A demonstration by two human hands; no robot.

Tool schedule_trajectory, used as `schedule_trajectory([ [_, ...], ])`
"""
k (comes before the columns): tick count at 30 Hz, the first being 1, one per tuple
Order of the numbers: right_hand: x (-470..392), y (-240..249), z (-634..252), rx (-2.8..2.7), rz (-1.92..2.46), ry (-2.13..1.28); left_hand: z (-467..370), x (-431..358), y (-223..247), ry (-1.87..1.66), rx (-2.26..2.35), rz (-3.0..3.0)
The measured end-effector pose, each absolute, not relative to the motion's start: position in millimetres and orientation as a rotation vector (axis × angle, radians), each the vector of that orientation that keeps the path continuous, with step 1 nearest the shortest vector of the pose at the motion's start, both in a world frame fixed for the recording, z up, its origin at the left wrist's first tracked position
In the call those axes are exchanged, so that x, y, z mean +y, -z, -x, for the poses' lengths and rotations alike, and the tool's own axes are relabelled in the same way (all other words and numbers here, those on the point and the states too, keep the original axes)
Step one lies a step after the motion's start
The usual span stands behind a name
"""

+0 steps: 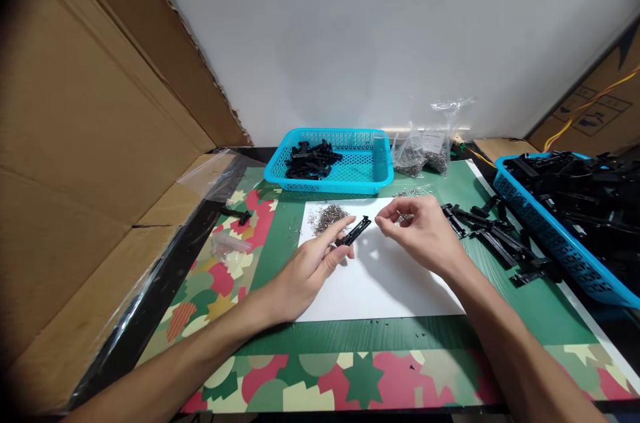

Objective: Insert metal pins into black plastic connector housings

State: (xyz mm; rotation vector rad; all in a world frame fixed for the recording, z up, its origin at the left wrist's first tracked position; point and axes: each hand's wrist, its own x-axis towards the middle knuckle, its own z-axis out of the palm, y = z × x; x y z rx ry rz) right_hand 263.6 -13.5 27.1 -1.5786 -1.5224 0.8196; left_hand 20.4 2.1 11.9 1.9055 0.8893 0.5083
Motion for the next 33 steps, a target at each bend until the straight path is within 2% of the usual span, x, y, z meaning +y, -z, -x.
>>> schedule_trajectory([
  [21,-11,-14,-251,-1.671,1.676,-0.868,-27,-4,-12,-0.483,0.900,-2.076],
  [33,-16,-10,-247,-1.745,1.699,-0.700,-28,-3,-13,-0.457,0.909,-2.103],
])
